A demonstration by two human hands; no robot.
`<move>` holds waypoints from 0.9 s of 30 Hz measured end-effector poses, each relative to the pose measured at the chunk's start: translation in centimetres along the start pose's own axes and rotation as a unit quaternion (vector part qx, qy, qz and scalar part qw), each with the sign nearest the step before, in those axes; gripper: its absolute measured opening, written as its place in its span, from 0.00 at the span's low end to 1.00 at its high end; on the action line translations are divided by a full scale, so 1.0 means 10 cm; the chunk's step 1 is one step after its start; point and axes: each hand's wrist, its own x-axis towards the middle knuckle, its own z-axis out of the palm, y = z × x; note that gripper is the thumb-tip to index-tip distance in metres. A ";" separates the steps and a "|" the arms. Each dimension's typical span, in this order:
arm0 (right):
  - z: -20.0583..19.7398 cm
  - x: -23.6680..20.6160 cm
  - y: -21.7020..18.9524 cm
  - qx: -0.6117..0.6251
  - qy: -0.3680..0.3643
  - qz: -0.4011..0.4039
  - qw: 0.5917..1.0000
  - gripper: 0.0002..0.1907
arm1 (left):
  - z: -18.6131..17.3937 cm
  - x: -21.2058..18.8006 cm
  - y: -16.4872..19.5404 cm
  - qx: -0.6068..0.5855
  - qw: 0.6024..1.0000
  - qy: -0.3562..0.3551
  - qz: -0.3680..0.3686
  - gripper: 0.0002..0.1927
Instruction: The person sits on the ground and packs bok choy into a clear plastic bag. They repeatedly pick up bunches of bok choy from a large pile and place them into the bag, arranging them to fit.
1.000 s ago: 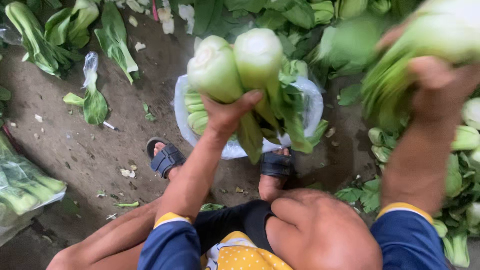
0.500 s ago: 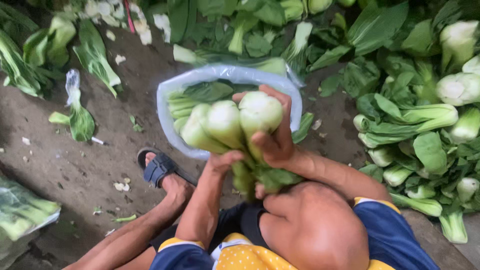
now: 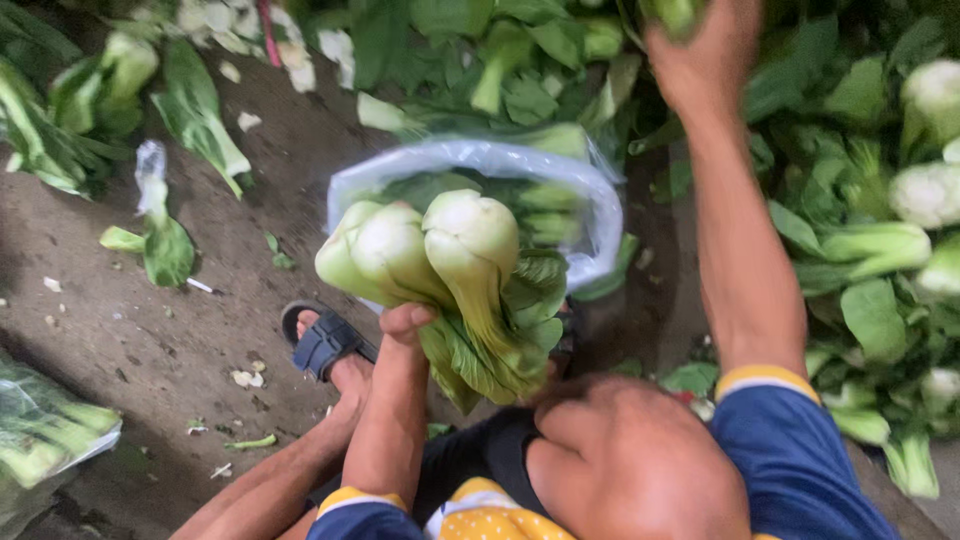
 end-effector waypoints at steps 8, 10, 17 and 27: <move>-1.61 -0.63 -0.59 0.376 0.024 0.145 0.915 0.42 | 0.18 0.30 0.29 0.013 0.999 0.012 0.035 0.37; -1.85 -0.68 -0.99 0.437 0.020 0.179 0.881 0.41 | 0.35 0.36 0.31 0.030 0.999 0.016 0.042 0.36; -1.19 -0.77 -2.40 0.339 0.051 0.035 0.939 0.37 | 1.06 0.43 0.06 0.163 0.986 0.034 -0.017 0.34; -0.72 -1.10 -2.33 0.471 -0.047 0.051 0.879 0.32 | 1.24 0.42 0.28 0.002 0.998 0.043 -0.035 0.35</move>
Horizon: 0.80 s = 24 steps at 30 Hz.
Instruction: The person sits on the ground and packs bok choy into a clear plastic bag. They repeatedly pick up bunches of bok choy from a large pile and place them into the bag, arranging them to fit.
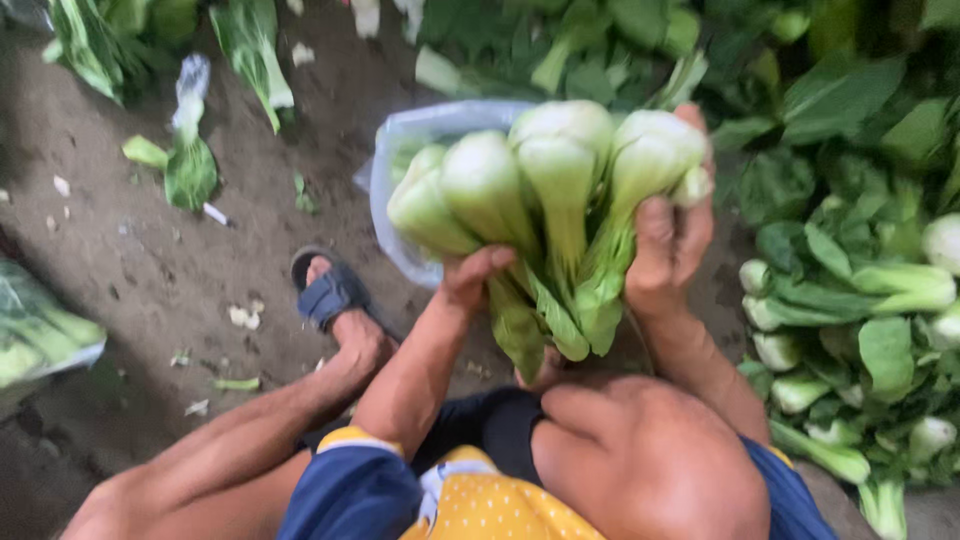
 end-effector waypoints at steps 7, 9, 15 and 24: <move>0.30 -0.22 0.21 0.114 0.023 0.043 0.992 0.34 | 0.02 -0.07 -0.25 0.057 0.993 0.097 0.022 0.32; 0.35 -0.27 0.30 0.094 0.057 0.030 0.994 0.34 | 0.16 -0.13 -0.41 0.037 0.971 0.211 0.104 0.32; 0.45 -0.52 0.49 0.112 0.000 0.099 0.989 0.33 | 0.29 -0.46 -0.33 0.307 0.937 0.152 0.072 0.30; 0.05 -0.56 0.37 -0.136 -0.115 0.007 0.984 0.37 | 0.29 -0.34 0.35 0.171 0.968 0.180 -0.046 0.34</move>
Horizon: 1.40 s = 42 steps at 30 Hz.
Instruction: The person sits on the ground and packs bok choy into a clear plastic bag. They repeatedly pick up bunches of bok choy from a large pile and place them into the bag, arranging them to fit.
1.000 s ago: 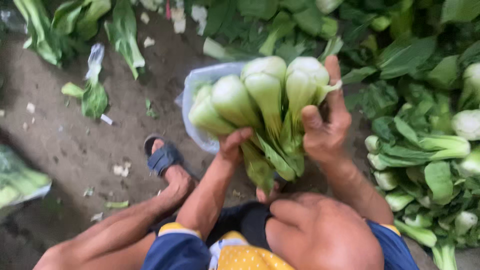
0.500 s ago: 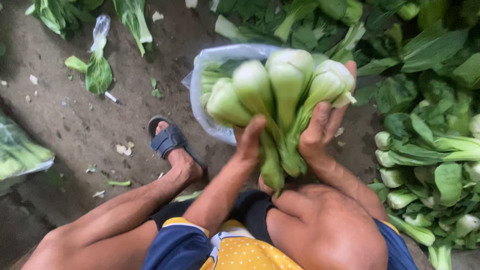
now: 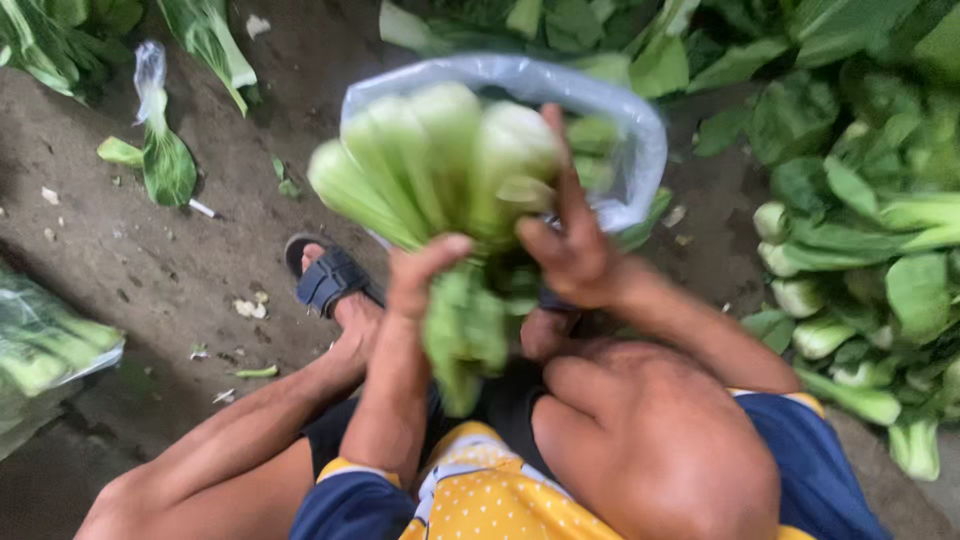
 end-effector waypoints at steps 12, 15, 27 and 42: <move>-0.92 -0.02 0.91 0.244 0.067 0.292 0.922 0.06 | 0.24 0.81 -0.11 0.529 0.817 -0.161 0.165 0.53; -0.97 -0.01 0.82 0.226 0.076 0.284 0.929 0.05 | 0.37 0.96 -0.32 0.569 0.779 -0.236 0.117 0.57; -1.28 0.41 0.44 0.071 -0.021 0.132 0.989 0.14 | 1.03 1.48 -0.13 0.707 0.603 -0.368 -0.035 0.58; -1.18 0.91 0.12 -0.064 -0.157 0.238 0.956 0.19 | 1.13 1.78 -0.17 0.614 0.606 -0.494 0.108 0.25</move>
